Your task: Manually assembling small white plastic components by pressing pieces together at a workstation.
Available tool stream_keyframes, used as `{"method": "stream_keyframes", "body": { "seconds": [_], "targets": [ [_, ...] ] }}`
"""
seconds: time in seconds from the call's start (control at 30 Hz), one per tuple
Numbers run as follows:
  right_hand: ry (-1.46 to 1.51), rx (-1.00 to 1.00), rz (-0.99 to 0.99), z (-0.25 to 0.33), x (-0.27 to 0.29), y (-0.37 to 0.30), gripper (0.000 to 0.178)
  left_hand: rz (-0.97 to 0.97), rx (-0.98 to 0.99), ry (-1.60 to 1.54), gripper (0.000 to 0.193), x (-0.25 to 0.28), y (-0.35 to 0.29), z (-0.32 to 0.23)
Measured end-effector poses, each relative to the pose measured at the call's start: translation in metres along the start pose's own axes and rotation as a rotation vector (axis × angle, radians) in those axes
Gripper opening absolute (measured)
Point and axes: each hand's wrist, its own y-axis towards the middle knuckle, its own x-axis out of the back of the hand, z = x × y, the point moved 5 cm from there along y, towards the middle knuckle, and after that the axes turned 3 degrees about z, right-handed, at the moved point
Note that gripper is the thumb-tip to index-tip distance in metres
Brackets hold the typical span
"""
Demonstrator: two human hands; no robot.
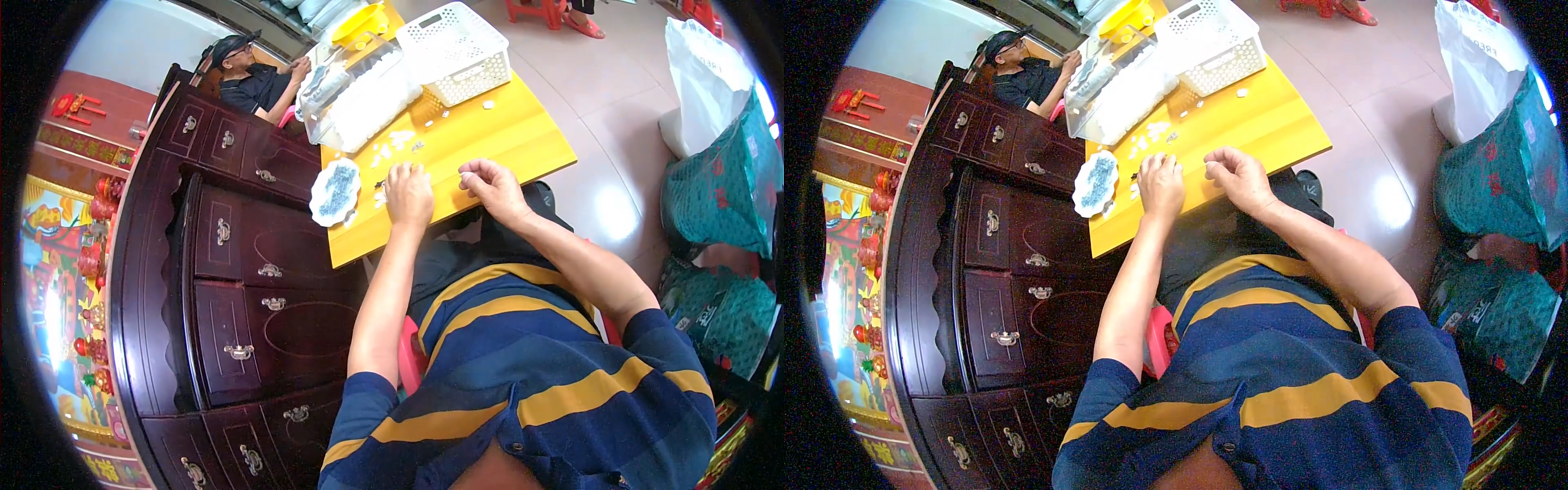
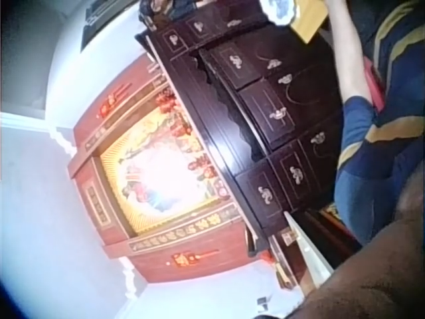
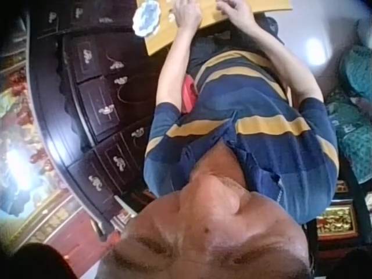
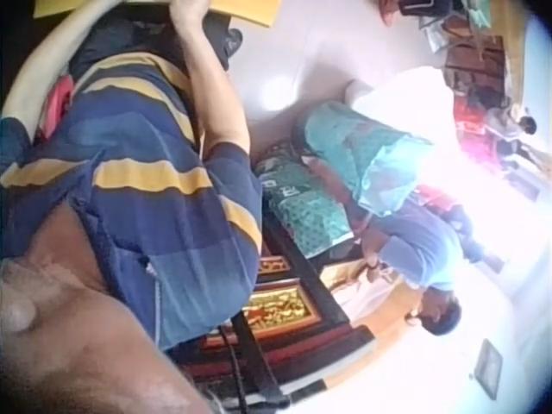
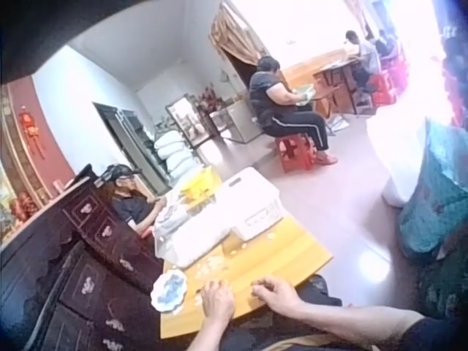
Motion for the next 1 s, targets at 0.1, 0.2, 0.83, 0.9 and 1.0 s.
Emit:
{"method": "stream_keyframes", "body": {
  "seconds": [0.1, 0.2, 0.83, 0.9, 1.0],
  "targets": [
    [0.076, 0.040, -0.031, 0.000, 0.000, 0.001, 0.019, 0.017, -0.017, 0.043, 0.033, 0.002, -0.008, -0.014],
    [0.097, 0.039, -0.040, -0.001, 0.004, 0.002, 0.019, 0.049, -0.006, 0.055, 0.040, 0.008, -0.018, -0.038],
    [0.130, -0.001, -0.003, 0.007, -0.002, -0.006, 0.015, -0.234, -0.130, -0.426, 0.010, 0.035, -0.074, -0.051],
    [0.139, -0.020, 0.022, 0.011, -0.005, -0.010, 0.017, -0.231, 0.077, -0.648, 0.010, 0.038, -0.078, -0.045],
    [0.147, -0.082, 0.080, 0.002, -0.008, -0.009, 0.015, -0.168, 0.429, -1.027, 0.014, 0.029, -0.085, -0.031]
  ]
}}
